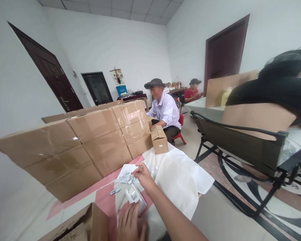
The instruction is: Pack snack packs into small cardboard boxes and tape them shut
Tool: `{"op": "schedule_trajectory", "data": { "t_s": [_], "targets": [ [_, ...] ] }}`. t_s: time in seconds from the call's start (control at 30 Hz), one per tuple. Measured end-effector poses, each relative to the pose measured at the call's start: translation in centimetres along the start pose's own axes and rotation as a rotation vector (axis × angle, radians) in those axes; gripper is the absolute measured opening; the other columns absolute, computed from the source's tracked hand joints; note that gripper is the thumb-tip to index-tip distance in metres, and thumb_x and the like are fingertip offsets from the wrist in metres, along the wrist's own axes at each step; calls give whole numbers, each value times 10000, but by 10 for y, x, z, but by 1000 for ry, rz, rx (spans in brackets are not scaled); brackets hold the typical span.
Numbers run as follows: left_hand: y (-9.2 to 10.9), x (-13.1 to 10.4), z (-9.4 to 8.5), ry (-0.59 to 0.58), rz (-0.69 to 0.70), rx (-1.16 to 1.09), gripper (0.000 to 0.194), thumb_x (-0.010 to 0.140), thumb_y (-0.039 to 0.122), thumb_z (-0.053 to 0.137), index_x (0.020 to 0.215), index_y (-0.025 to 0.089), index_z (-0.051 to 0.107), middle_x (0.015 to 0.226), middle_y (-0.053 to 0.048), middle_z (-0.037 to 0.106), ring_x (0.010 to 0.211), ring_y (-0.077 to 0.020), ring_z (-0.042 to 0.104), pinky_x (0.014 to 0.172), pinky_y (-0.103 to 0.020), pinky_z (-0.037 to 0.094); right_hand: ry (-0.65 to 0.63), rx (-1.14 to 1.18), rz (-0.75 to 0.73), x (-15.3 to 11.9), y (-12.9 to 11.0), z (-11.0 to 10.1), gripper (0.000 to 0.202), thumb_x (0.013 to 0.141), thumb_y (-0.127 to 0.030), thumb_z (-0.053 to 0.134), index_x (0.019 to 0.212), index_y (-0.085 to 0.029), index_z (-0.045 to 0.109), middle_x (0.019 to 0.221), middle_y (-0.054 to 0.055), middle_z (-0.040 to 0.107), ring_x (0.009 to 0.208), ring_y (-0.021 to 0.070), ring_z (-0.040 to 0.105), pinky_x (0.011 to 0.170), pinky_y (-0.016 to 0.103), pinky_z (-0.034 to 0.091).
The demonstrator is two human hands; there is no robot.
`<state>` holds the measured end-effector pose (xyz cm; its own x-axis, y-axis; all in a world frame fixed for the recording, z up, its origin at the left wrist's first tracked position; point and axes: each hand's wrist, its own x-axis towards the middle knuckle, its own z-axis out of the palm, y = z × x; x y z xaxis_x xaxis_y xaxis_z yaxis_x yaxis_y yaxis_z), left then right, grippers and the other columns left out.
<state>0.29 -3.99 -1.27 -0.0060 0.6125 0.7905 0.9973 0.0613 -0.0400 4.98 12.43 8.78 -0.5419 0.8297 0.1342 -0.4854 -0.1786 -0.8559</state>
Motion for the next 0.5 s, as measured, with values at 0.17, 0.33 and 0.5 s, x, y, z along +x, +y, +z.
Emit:
{"op": "schedule_trajectory", "data": {
  "t_s": [0.17,0.33,0.5],
  "targets": [
    [11,13,-10,1,-78,-71,470,861,163,507,1324,150,586,1221,-101,688,1157,-278,591,988,-421,426,-17,-46,-81,-7,-13,3,463,616,-250,743,1013,-216,508,667,-71,603,770,188,647,773,305,420],
    [23,21,-48,32,-10,-147,418,889,146,494,1297,135,583,1275,-148,631,1180,-275,583,964,-419,486,-34,-145,-168,-22,-33,24,485,621,-315,742,1029,-205,506,614,-84,537,640,151,541,685,291,406],
    [-18,1,-137,27,-106,-274,533,846,230,663,1370,251,566,1275,-135,623,1195,-321,613,921,-481,583,-197,-384,-385,-93,-55,78,348,789,-248,649,1115,-220,530,796,-14,621,779,174,595,803,335,464]
  ]
}}
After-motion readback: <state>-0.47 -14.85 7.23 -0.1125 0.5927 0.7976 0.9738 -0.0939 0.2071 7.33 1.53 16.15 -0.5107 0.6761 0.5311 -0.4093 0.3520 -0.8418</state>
